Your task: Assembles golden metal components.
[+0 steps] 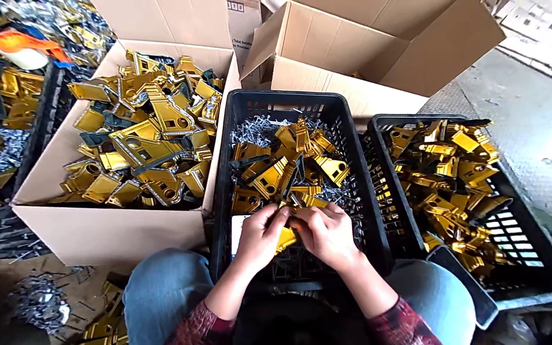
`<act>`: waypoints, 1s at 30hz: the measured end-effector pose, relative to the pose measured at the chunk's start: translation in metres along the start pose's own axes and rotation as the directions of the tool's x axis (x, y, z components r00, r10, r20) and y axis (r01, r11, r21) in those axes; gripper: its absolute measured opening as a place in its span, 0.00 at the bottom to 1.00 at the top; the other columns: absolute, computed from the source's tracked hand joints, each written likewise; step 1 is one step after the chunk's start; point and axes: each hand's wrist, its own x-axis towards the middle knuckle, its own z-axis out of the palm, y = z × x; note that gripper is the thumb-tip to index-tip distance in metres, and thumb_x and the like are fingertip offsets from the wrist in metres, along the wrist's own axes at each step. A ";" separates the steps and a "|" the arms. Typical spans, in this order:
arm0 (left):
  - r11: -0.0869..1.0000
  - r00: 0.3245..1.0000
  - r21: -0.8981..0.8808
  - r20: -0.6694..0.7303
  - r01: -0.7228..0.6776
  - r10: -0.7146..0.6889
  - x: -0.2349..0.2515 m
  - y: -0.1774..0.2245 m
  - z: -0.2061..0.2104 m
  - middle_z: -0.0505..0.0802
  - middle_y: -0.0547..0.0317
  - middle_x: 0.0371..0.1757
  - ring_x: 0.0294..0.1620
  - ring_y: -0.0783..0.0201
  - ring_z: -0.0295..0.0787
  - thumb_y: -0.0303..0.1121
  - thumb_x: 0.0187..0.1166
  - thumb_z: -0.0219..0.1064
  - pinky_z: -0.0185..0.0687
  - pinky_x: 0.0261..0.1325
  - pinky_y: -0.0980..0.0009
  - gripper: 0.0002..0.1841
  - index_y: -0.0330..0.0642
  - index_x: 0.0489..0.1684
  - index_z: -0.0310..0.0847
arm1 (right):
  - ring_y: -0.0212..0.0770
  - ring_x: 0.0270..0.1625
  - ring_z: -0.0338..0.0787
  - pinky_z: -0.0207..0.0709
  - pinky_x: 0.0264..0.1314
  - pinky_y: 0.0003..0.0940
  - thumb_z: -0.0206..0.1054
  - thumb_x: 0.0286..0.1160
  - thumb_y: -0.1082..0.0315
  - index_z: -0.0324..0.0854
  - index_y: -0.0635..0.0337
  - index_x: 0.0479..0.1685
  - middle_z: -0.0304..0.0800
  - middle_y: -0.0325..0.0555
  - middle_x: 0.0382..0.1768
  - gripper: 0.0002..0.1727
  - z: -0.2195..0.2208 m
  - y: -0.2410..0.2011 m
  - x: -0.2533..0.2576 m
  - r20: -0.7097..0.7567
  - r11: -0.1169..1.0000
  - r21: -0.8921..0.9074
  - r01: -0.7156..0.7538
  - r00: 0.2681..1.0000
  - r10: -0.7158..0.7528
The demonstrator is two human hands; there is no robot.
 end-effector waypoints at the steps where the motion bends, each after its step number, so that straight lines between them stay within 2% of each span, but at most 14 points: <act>1: 1.000 0.999 -0.001 -0.052 -0.011 0.011 0.001 0.001 -0.001 0.87 0.71 0.27 0.30 0.82 0.81 0.36 0.87 0.60 0.78 0.38 0.82 0.13 0.45 0.33 0.87 | 0.43 0.29 0.86 0.75 0.32 0.38 0.62 0.85 0.56 0.81 0.59 0.46 0.90 0.45 0.30 0.14 -0.001 -0.001 0.000 0.022 0.997 0.051 -0.055 0.998 0.054; 4: 0.997 0.978 0.018 -0.192 -0.077 0.079 0.004 0.005 -0.006 0.83 0.73 0.23 0.25 0.83 0.77 0.32 0.85 0.60 0.73 0.33 0.84 0.13 0.45 0.28 0.84 | 0.43 0.53 0.89 0.86 0.55 0.37 0.58 0.85 0.60 0.80 0.65 0.71 0.86 0.57 0.59 0.23 -0.011 0.003 0.002 0.193 0.910 0.302 -0.283 0.953 0.232; 5: 0.994 0.973 0.027 -0.204 -0.108 0.111 0.004 0.005 -0.007 0.83 0.74 0.23 0.25 0.84 0.77 0.32 0.85 0.60 0.74 0.32 0.85 0.13 0.45 0.27 0.84 | 0.40 0.61 0.88 0.85 0.63 0.34 0.57 0.86 0.64 0.83 0.63 0.72 0.82 0.57 0.69 0.22 -0.013 0.005 0.001 0.229 0.870 0.369 -0.327 0.939 0.255; 8: 0.983 0.973 -0.019 -0.146 -0.181 0.176 0.007 -0.001 -0.010 0.84 0.73 0.25 0.27 0.83 0.79 0.30 0.84 0.59 0.76 0.35 0.85 0.12 0.43 0.28 0.84 | 0.31 0.59 0.87 0.83 0.64 0.28 0.59 0.86 0.65 0.90 0.59 0.64 0.75 0.54 0.79 0.18 -0.012 0.010 -0.003 0.274 0.728 0.552 -0.406 0.913 0.302; 10: 0.974 0.974 -0.076 -0.098 -0.212 0.204 0.008 -0.004 -0.014 0.86 0.73 0.27 0.31 0.82 0.82 0.30 0.84 0.58 0.80 0.39 0.83 0.12 0.43 0.30 0.85 | 0.36 0.71 0.84 0.81 0.73 0.32 0.64 0.85 0.60 0.92 0.56 0.61 0.72 0.53 0.83 0.17 -0.016 0.013 -0.004 0.341 0.596 0.658 -0.460 0.888 0.310; 12: 0.955 0.975 -0.198 -0.025 -0.221 0.221 0.007 -0.004 -0.016 0.89 0.75 0.31 0.36 0.81 0.85 0.30 0.85 0.56 0.84 0.46 0.80 0.12 0.45 0.34 0.86 | 0.44 0.86 0.71 0.75 0.82 0.37 0.74 0.75 0.50 0.93 0.53 0.62 0.66 0.53 0.88 0.22 -0.021 0.019 -0.002 0.413 0.413 0.766 -0.493 0.869 0.271; 14: 0.918 0.971 -0.357 0.094 -0.173 0.220 0.005 -0.003 -0.015 0.92 0.77 0.38 0.43 0.81 0.88 0.34 0.88 0.55 0.86 0.53 0.77 0.13 0.50 0.39 0.88 | 0.42 0.86 0.70 0.77 0.81 0.39 0.81 0.62 0.42 0.83 0.55 0.75 0.62 0.49 0.90 0.40 -0.023 0.019 0.000 0.462 0.241 0.833 -0.498 0.866 0.191; 16: 0.850 0.952 -0.521 0.213 -0.079 0.219 0.002 -0.003 -0.011 0.95 0.75 0.44 0.49 0.78 0.91 0.41 0.90 0.56 0.87 0.58 0.74 0.14 0.53 0.46 0.91 | 0.41 0.81 0.77 0.77 0.80 0.41 0.85 0.55 0.42 0.62 0.58 0.90 0.68 0.47 0.87 0.59 -0.021 0.012 0.002 0.463 0.081 0.878 -0.472 0.880 0.103; 18: 0.773 0.938 -0.634 0.276 0.012 0.211 -0.002 -0.005 -0.007 0.96 0.70 0.50 0.54 0.75 0.91 0.47 0.89 0.57 0.87 0.62 0.70 0.17 0.52 0.52 0.91 | 0.41 0.74 0.84 0.79 0.77 0.41 0.87 0.53 0.46 0.47 0.51 0.96 0.77 0.46 0.80 0.67 -0.017 0.006 0.004 0.440 -0.072 0.897 -0.436 0.896 0.065; 21: 0.745 0.934 -0.666 0.288 0.038 0.210 -0.005 -0.007 -0.004 0.95 0.69 0.54 0.58 0.74 0.90 0.50 0.88 0.58 0.85 0.66 0.70 0.18 0.52 0.56 0.90 | 0.43 0.72 0.86 0.79 0.77 0.44 0.89 0.53 0.51 0.34 0.42 0.97 0.80 0.47 0.77 0.72 -0.014 0.004 0.002 0.437 -0.205 0.885 -0.419 0.898 0.053; 24: 0.829 0.959 -0.559 0.231 -0.009 0.166 -0.001 -0.004 -0.007 0.96 0.71 0.47 0.52 0.76 0.91 0.47 0.90 0.56 0.87 0.60 0.72 0.17 0.51 0.48 0.91 | 0.42 0.69 0.88 0.82 0.74 0.43 0.90 0.50 0.58 0.36 0.41 0.96 0.83 0.46 0.73 0.71 -0.019 -0.001 0.004 0.430 -0.122 0.902 -0.415 0.890 0.151; 27: 0.962 0.998 -0.273 0.051 -0.028 0.044 0.006 -0.003 -0.008 0.93 0.60 0.49 0.51 0.70 0.91 0.32 0.84 0.63 0.88 0.57 0.72 0.10 0.38 0.55 0.83 | 0.45 0.67 0.89 0.87 0.71 0.45 0.95 0.40 0.60 0.54 0.51 0.90 0.85 0.49 0.69 0.67 -0.021 -0.001 0.003 0.302 0.393 0.820 -0.416 0.898 0.319; 28: 0.978 0.998 -0.206 0.049 0.034 -0.025 0.006 -0.001 -0.008 0.91 0.56 0.56 0.56 0.68 0.91 0.33 0.81 0.67 0.88 0.61 0.71 0.15 0.37 0.61 0.79 | 0.45 0.69 0.89 0.87 0.71 0.46 0.95 0.39 0.57 0.61 0.56 0.84 0.85 0.51 0.70 0.62 -0.018 0.000 0.001 0.231 0.585 0.719 -0.374 0.923 0.307; 30: 0.973 0.986 -0.194 0.135 0.128 -0.103 0.002 0.002 -0.005 0.89 0.52 0.64 0.60 0.65 0.90 0.37 0.76 0.72 0.88 0.63 0.68 0.29 0.35 0.74 0.69 | 0.47 0.69 0.88 0.86 0.70 0.47 0.93 0.43 0.55 0.74 0.62 0.72 0.87 0.56 0.66 0.49 -0.011 -0.002 -0.002 0.135 0.809 0.528 -0.257 0.966 0.219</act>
